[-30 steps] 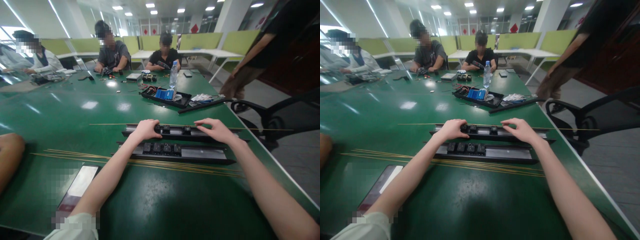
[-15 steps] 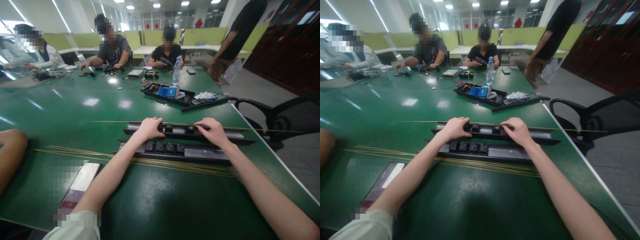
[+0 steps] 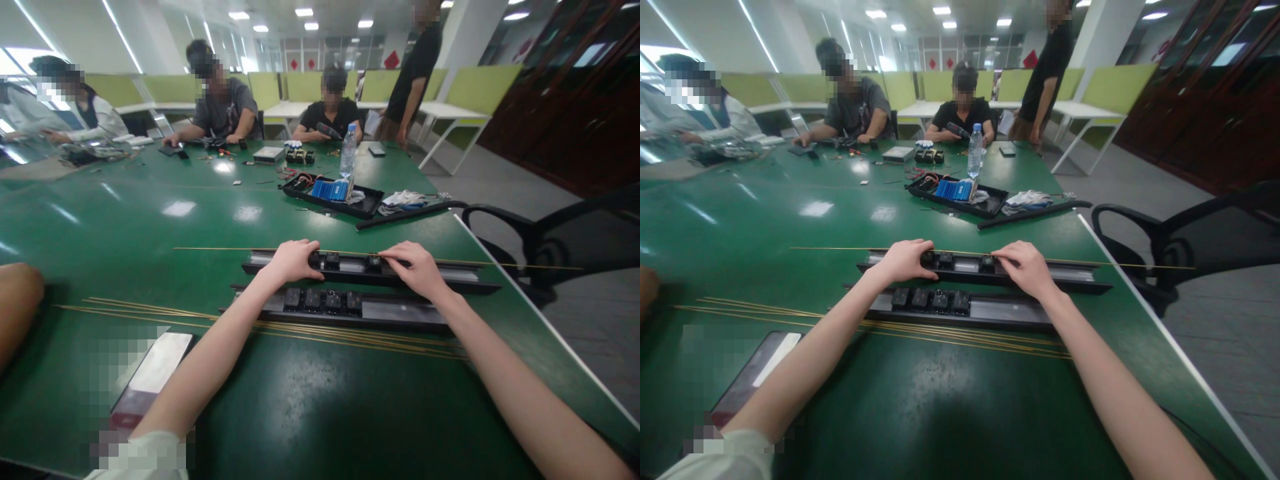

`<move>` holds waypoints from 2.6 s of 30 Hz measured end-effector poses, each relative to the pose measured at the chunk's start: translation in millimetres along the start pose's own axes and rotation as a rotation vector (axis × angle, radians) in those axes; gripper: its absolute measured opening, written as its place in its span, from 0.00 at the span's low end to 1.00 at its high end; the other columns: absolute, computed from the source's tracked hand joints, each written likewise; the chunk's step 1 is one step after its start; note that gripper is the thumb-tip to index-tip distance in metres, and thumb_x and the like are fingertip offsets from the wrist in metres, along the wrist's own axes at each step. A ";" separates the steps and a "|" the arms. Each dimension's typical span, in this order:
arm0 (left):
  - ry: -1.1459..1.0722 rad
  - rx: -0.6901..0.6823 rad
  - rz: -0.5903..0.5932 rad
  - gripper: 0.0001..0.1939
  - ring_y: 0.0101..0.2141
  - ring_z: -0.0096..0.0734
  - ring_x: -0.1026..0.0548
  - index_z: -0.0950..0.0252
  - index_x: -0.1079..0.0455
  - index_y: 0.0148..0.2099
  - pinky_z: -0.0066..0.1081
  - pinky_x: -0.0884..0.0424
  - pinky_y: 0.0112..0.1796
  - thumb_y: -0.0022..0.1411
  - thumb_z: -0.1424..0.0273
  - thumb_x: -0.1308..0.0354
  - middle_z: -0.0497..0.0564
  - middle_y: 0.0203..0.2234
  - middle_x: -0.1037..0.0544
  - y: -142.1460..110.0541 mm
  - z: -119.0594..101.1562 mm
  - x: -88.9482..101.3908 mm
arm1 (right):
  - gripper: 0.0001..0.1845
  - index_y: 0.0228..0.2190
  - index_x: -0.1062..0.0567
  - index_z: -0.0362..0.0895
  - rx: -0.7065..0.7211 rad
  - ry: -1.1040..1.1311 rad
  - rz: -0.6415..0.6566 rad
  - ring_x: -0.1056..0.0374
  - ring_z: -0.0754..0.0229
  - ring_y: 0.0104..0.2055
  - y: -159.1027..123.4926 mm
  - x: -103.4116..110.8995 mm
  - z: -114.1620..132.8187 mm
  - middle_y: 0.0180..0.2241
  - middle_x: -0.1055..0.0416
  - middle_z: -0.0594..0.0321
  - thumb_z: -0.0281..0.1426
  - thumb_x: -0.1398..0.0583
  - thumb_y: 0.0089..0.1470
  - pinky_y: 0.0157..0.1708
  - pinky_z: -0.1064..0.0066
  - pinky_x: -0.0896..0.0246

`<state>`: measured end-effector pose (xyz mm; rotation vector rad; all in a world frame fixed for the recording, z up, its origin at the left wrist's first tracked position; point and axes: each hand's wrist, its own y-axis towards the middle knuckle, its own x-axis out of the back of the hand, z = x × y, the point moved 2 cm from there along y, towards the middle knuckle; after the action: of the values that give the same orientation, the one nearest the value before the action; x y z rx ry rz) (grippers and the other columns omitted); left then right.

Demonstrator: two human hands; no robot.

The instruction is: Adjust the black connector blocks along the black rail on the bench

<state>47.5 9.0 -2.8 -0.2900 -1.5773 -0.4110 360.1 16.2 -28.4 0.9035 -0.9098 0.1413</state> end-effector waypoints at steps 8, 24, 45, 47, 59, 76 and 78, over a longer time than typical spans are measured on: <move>0.009 -0.008 -0.008 0.35 0.42 0.47 0.22 0.59 0.31 0.52 0.36 0.30 0.39 0.49 0.41 0.35 0.54 0.44 0.21 0.9 1.8 -1.1 | 0.10 0.38 0.19 0.48 -0.027 -0.019 -0.007 0.30 0.52 0.41 0.9 -0.9 4.5 0.36 0.21 0.58 0.34 0.42 0.63 0.43 0.57 0.35; -0.058 -0.037 0.001 0.35 0.46 0.47 0.22 0.57 0.29 0.53 0.36 0.29 0.43 0.51 0.40 0.37 0.52 0.47 0.19 1.3 9.3 -1.9 | 0.11 0.39 0.19 0.49 -0.067 0.003 0.000 0.29 0.53 0.40 -2.4 -4.7 -2.3 0.37 0.21 0.60 0.34 0.42 0.64 0.44 0.58 0.35; -0.111 -0.024 0.013 0.37 0.48 0.49 0.22 0.59 0.27 0.55 0.37 0.28 0.46 0.50 0.42 0.36 0.53 0.49 0.19 1.9 15.4 0.2 | 0.12 0.39 0.18 0.48 -0.190 0.047 0.177 0.25 0.55 0.41 -1.8 15.1 -14.4 0.40 0.19 0.61 0.36 0.41 0.61 0.42 0.63 0.32; -0.115 -0.026 0.016 0.37 0.49 0.49 0.22 0.59 0.27 0.55 0.37 0.28 0.46 0.50 0.42 0.36 0.53 0.49 0.19 1.7 15.2 0.5 | 0.12 0.39 0.18 0.48 -0.197 0.042 0.177 0.24 0.55 0.41 -1.3 20.1 -15.7 0.40 0.19 0.61 0.36 0.41 0.61 0.42 0.63 0.31; -0.125 -0.031 0.018 0.37 0.48 0.48 0.22 0.58 0.28 0.56 0.37 0.28 0.45 0.50 0.40 0.37 0.53 0.49 0.19 3.3 17.4 -1.7 | 0.12 0.34 0.17 0.48 -0.263 0.050 0.239 0.22 0.53 0.38 -2.7 50.3 -32.9 0.36 0.18 0.61 0.39 0.39 0.56 0.40 0.63 0.28; -0.142 -0.035 0.015 0.36 0.48 0.47 0.22 0.57 0.27 0.54 0.36 0.28 0.45 0.49 0.40 0.37 0.51 0.49 0.19 3.2 18.2 -2.6 | 0.12 0.29 0.16 0.49 -0.484 0.031 0.343 0.23 0.51 0.35 -21.2 102.0 -66.9 0.32 0.18 0.62 0.44 0.34 0.50 0.40 0.62 0.28; -0.142 -0.032 0.017 0.36 0.48 0.47 0.22 0.56 0.27 0.54 0.36 0.28 0.45 0.50 0.40 0.37 0.51 0.49 0.19 3.4 18.2 -2.8 | 0.12 0.30 0.16 0.48 -0.541 0.027 0.348 0.23 0.50 0.36 -26.6 108.0 -74.4 0.32 0.18 0.61 0.43 0.33 0.50 0.42 0.62 0.30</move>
<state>32.7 20.1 -5.6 -0.3635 -1.7071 -0.4107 486.9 26.3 13.0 0.2380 -1.0086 0.1926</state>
